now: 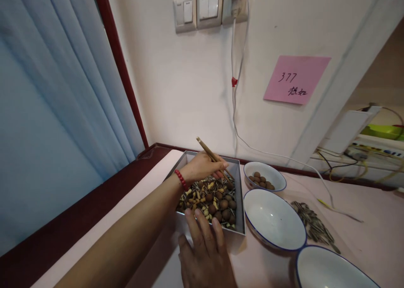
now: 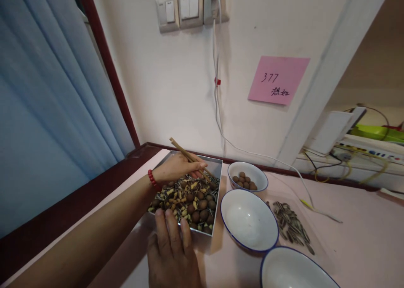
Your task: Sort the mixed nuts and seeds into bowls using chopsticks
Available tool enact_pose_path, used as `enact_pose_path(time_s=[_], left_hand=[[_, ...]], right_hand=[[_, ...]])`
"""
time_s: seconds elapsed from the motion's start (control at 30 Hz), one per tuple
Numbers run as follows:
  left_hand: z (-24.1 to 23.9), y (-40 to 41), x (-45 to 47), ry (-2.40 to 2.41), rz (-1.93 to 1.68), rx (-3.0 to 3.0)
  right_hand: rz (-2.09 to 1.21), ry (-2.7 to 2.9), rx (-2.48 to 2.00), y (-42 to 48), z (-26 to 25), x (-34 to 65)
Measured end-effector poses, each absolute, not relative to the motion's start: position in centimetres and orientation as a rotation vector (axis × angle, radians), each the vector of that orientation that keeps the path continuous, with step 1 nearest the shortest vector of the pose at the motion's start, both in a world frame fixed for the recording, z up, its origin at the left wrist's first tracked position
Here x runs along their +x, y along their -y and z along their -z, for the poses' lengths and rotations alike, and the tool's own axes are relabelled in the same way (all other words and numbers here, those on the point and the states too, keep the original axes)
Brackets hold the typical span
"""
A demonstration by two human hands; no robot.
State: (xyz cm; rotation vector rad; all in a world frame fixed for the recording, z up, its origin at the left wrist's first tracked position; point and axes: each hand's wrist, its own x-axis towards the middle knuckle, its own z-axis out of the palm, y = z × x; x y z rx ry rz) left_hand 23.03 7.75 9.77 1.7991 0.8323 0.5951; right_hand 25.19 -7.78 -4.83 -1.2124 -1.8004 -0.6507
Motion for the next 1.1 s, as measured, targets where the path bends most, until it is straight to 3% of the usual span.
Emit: enact_pose_path(time_s=[1.1], left_hand=[[-7.3, -8.1, 23.2, -0.814, -0.577, 1.832]], right_hand=[[0.571, 1.916, -1.225, 8.4, 5.1, 25.7]])
